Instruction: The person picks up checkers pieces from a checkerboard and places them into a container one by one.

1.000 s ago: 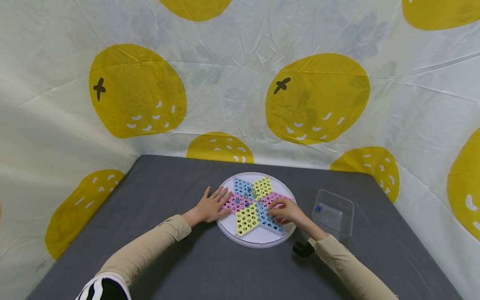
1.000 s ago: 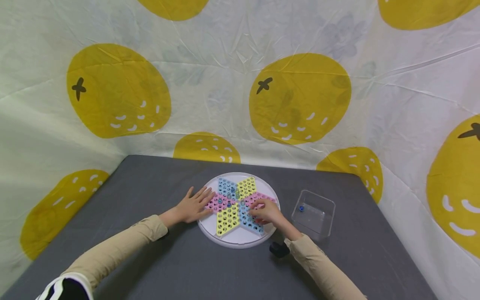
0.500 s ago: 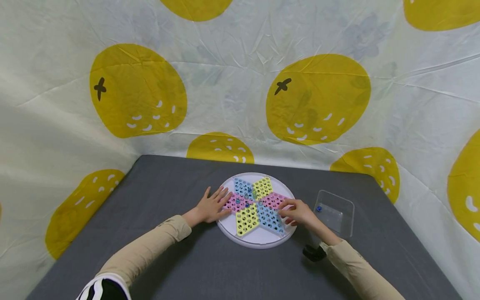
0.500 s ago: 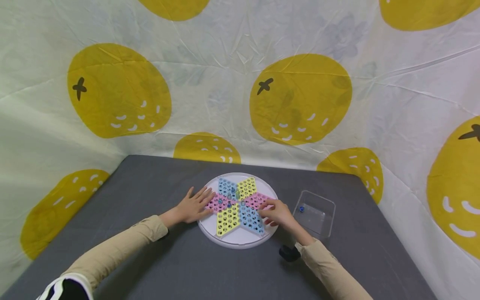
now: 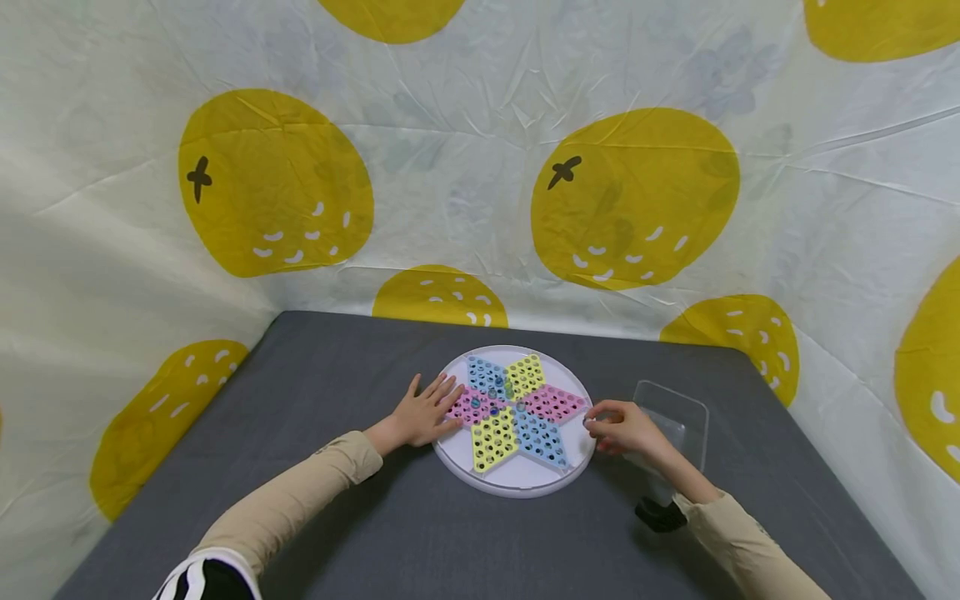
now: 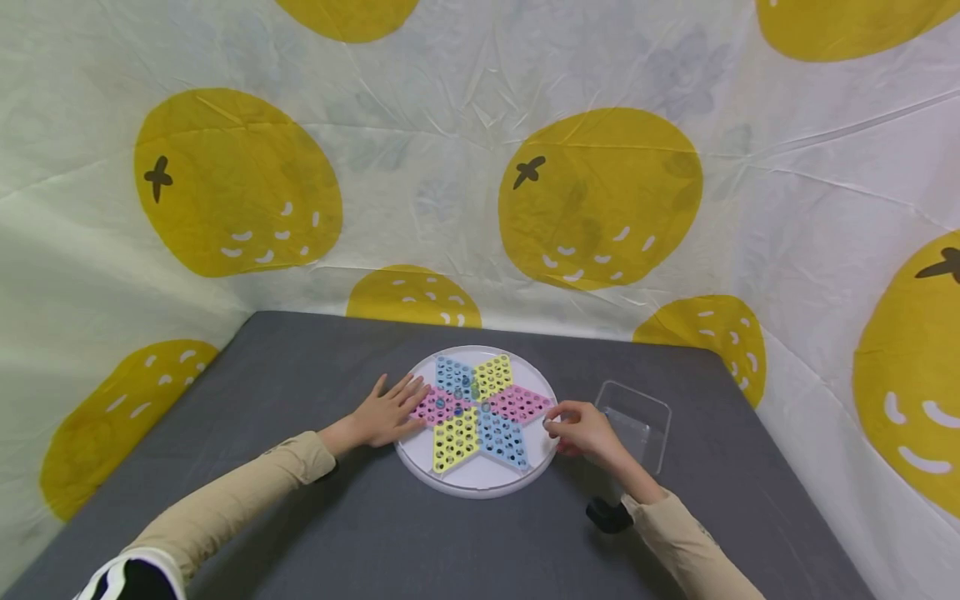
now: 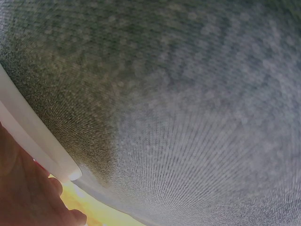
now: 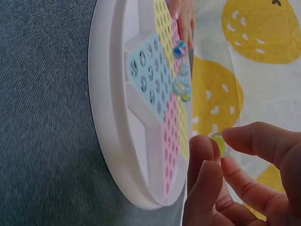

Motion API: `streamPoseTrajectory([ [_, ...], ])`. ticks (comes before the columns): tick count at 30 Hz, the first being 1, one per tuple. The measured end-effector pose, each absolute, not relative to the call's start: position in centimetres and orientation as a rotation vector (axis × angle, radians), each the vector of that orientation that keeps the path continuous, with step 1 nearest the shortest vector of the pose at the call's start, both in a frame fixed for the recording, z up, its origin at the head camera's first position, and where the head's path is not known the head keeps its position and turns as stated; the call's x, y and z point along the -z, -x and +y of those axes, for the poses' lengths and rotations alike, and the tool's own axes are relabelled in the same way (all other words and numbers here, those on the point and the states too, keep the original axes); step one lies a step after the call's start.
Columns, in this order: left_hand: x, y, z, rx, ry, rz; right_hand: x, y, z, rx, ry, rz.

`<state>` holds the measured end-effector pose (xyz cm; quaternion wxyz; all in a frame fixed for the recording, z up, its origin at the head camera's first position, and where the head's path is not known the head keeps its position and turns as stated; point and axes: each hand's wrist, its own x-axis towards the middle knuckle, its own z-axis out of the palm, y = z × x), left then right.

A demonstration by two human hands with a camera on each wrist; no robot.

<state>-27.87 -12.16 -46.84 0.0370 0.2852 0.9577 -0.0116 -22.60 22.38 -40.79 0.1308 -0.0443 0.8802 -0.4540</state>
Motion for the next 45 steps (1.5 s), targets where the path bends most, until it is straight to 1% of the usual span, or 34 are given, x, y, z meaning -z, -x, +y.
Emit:
streamPoseTrajectory([
  [18, 47.3, 28.0, -12.2, 0.026, -0.903, 2.952, 39.4, 21.0, 26.1, 1.362, 0.098, 2.561],
  [26, 47.8, 28.4, -12.7, -0.15, -0.963, 2.938, 39.2, 20.5, 27.7, 1.356, 0.06, 2.564],
  [34, 47.1, 28.2, -12.4, 0.033, -0.907, 2.951, 39.3, 20.2, 28.8, 1.33, 0.064, 2.583],
  [45, 46.8, 27.9, -12.3, 0.022, -0.913, 2.948, 39.1, 20.3, 30.8, 1.317, 0.027, 2.596],
])
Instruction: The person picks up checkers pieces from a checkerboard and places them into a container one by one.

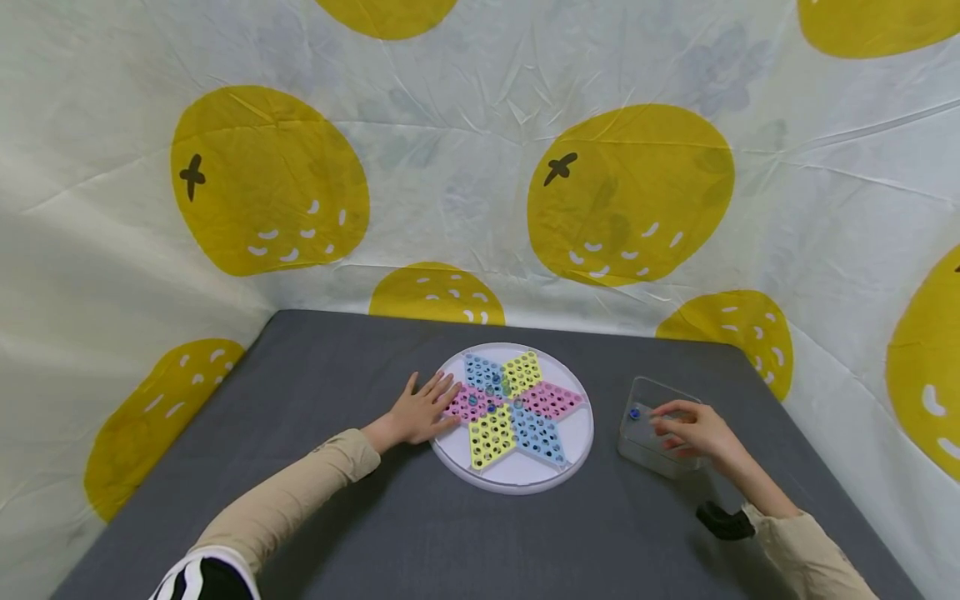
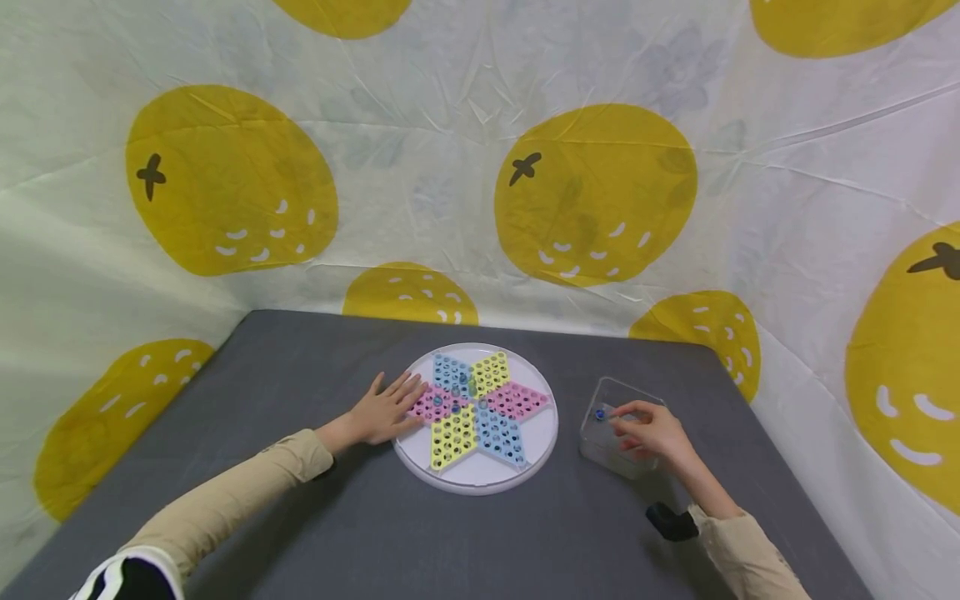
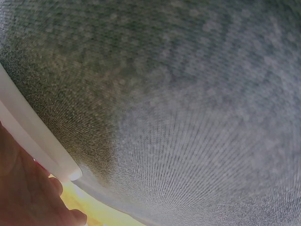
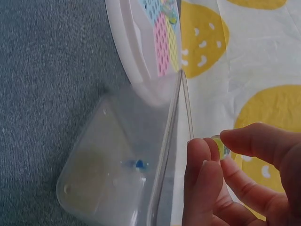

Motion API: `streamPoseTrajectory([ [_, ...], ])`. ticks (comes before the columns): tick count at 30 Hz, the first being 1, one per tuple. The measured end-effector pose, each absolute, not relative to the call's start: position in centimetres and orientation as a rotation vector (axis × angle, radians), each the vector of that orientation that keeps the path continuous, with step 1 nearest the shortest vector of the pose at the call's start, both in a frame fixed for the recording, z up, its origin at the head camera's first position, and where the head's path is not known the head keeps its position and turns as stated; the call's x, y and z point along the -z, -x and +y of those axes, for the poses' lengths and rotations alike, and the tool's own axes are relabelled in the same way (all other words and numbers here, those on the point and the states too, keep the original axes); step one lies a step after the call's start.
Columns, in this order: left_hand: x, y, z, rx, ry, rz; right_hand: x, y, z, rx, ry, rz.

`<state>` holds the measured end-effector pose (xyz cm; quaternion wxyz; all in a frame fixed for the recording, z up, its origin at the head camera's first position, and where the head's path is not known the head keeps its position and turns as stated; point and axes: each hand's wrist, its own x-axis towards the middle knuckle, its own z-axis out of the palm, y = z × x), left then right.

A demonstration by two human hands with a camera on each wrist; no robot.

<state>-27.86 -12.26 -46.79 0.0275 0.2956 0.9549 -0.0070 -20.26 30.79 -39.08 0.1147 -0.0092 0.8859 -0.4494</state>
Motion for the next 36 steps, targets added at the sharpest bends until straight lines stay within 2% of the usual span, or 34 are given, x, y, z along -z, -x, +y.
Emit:
streamPoseTrajectory([
  [36, 47.0, 28.0, -12.1, 0.028, -0.866, 2.937, 39.5, 20.7, 32.6, 1.349, -0.021, 2.56],
])
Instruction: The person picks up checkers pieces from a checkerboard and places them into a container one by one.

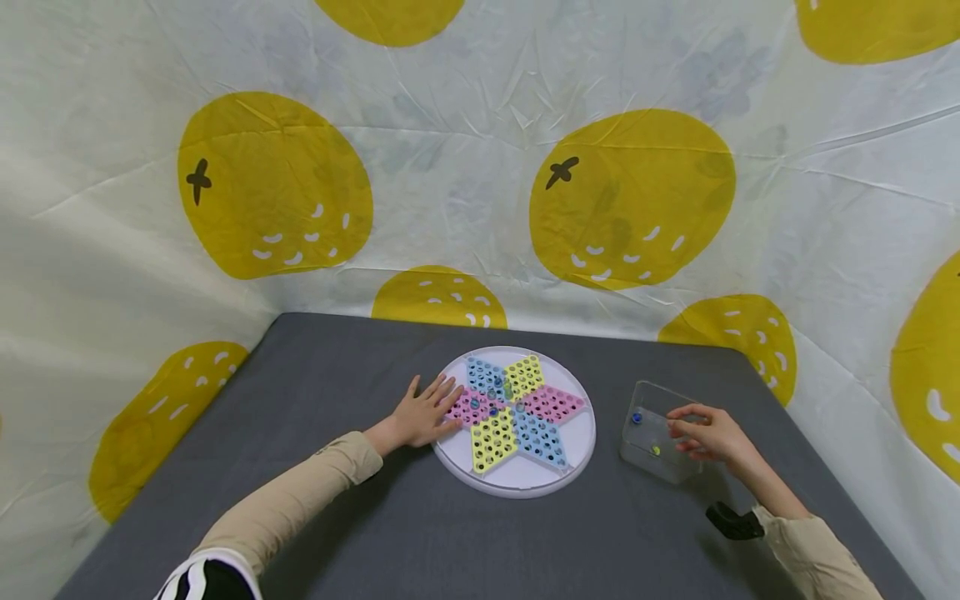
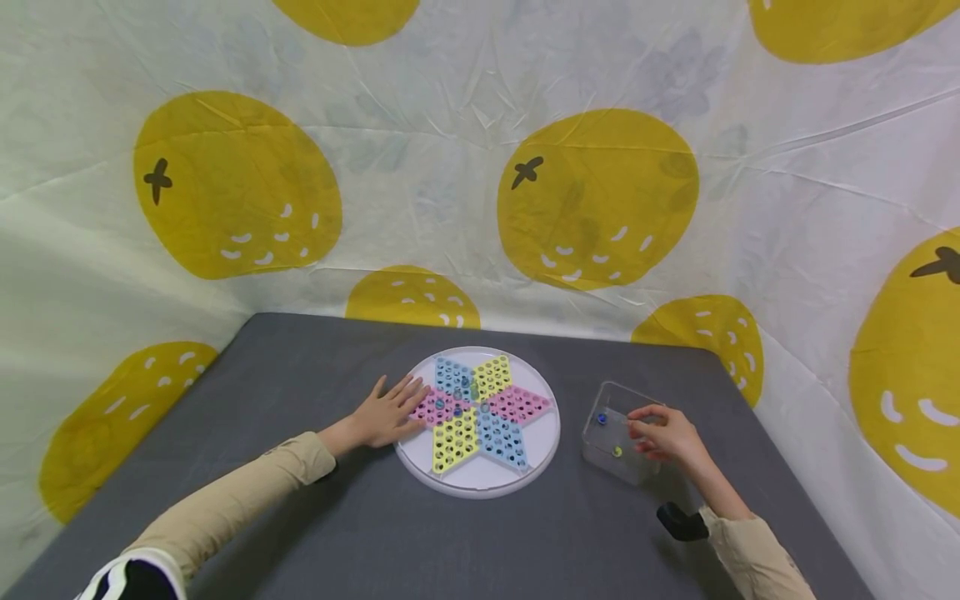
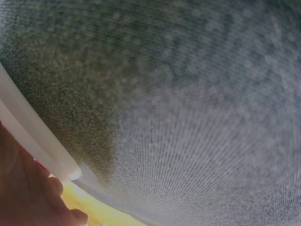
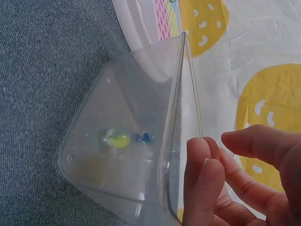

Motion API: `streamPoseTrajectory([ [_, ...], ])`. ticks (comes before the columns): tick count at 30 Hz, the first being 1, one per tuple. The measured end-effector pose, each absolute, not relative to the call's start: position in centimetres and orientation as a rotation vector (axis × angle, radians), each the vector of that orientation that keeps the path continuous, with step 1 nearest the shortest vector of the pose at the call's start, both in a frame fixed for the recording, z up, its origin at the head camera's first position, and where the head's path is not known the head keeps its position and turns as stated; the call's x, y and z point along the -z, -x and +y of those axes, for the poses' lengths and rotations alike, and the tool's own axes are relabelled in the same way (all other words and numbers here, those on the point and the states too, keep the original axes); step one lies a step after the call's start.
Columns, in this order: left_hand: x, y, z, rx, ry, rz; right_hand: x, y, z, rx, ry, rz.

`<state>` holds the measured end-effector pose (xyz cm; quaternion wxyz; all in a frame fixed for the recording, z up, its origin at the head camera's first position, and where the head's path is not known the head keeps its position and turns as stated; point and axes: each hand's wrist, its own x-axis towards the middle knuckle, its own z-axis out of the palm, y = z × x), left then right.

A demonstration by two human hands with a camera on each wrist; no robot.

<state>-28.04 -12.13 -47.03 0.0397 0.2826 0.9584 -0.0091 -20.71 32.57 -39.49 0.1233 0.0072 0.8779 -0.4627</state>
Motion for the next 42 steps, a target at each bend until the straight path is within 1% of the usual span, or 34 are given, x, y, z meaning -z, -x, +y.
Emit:
streamPoseTrajectory([
  [15, 47.4, 28.3, -12.2, 0.029, -0.869, 2.939, 39.0, 20.6, 31.4, 1.363, 0.009, 2.549],
  [29, 47.2, 28.1, -12.2, 0.003, -0.897, 2.942, 38.8, 20.7, 29.1, 1.402, 0.043, 2.532],
  [42, 47.1, 28.0, -12.1, 0.021, -0.879, 2.953, 38.9, 21.6, 26.3, 1.386, 0.078, 2.538],
])
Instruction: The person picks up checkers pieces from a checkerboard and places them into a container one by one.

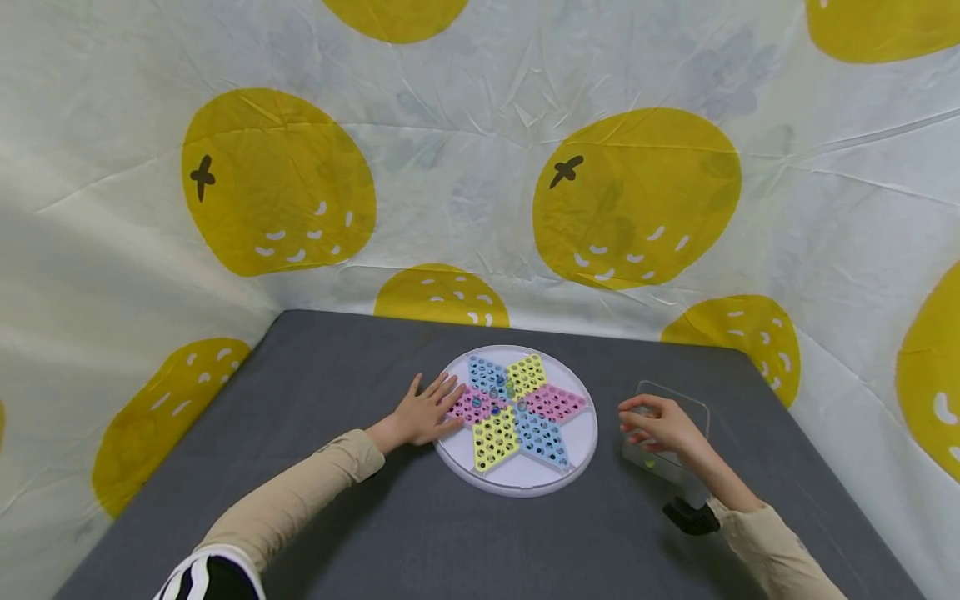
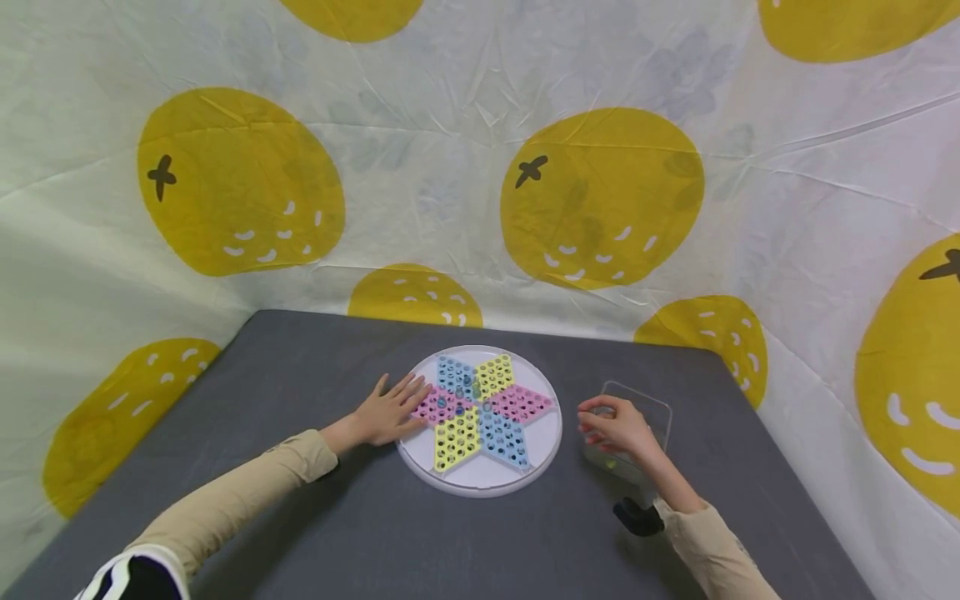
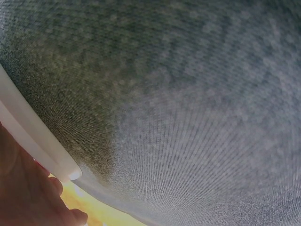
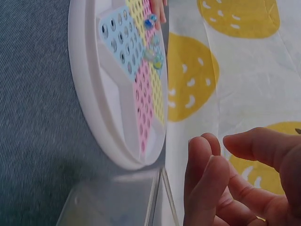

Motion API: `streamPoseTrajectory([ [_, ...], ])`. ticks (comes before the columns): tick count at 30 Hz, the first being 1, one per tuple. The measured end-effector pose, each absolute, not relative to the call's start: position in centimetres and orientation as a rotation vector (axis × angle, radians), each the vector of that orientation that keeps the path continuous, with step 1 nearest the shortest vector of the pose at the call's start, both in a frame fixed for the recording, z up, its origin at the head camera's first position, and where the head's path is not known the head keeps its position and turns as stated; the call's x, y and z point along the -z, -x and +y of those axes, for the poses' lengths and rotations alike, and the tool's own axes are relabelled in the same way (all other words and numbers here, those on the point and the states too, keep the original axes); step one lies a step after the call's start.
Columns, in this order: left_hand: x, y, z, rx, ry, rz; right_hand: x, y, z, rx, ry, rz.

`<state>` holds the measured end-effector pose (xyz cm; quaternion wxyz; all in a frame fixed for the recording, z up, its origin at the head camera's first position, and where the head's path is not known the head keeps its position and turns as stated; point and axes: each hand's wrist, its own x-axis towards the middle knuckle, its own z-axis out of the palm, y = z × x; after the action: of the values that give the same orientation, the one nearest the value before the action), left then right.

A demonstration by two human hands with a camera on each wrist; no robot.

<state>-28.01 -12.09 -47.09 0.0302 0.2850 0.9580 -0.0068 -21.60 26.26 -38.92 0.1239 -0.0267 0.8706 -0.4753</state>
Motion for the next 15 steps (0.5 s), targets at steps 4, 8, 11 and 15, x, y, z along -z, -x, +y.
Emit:
streamPoseTrajectory([
  [4, 47.1, 28.0, -12.1, 0.037, -0.886, 2.958, 39.1, 21.9, 25.3, 1.371, 0.091, 2.548],
  [8, 46.9, 27.9, -12.0, 0.015, -0.891, 2.953, 39.3, 22.3, 24.4, 1.374, 0.112, 2.548],
  [11, 46.9, 27.8, -12.0, 0.006, -0.891, 2.952, 39.4, 22.6, 23.7, 1.38, 0.117, 2.543],
  [15, 46.8, 27.8, -12.0, 0.007, -0.892, 2.954, 39.8, 23.1, 22.8, 1.381, 0.123, 2.535],
])
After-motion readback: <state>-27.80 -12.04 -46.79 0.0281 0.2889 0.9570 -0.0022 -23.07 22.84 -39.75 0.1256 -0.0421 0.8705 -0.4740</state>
